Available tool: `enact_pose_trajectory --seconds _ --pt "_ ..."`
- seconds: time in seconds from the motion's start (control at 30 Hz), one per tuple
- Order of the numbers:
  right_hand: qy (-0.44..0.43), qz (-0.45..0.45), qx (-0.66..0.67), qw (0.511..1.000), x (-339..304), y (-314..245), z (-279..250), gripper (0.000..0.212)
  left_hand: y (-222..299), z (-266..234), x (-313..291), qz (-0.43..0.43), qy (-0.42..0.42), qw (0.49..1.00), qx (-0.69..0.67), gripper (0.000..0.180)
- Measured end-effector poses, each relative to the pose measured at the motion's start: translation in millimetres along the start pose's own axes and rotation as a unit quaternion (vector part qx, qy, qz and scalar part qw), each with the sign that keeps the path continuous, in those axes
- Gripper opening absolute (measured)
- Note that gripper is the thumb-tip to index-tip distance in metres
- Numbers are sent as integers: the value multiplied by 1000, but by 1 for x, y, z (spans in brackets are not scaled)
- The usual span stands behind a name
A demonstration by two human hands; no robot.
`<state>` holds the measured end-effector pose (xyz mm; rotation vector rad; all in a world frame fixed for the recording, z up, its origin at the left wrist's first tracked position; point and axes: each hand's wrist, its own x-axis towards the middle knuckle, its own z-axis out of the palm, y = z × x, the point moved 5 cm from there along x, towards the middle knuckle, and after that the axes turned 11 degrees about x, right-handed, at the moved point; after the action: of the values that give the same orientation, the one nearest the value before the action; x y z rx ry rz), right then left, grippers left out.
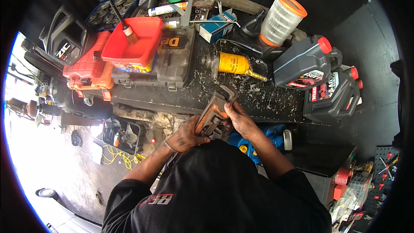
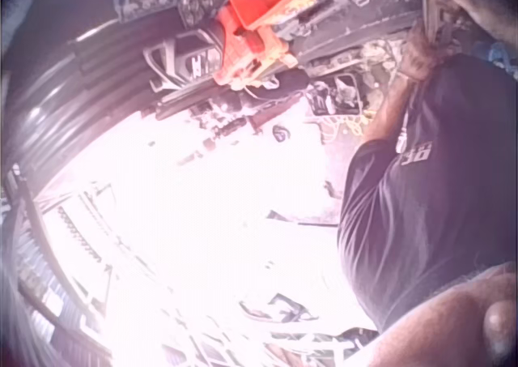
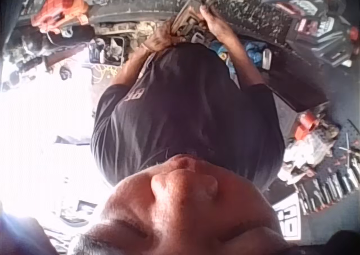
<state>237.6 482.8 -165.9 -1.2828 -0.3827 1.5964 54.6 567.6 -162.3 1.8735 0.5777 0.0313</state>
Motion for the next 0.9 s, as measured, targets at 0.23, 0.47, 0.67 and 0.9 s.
enact_pose_trajectory --seconds 0.23,0.47,0.67,0.9 --pt "-69 -89 93 989 11 13 1 74 -9 1 2 -15 34 997 67 66" --pt "-54 -183 -59 980 21 -1 7 78 -7 -2 5 -49 65 996 30 59" --pt "-54 -64 173 981 23 -3 4 78 -13 -8 4 -51 69 996 32 58" --pt "-105 -142 -48 983 24 -10 6 87 -18 -11 10 -22 69 997 26 59"
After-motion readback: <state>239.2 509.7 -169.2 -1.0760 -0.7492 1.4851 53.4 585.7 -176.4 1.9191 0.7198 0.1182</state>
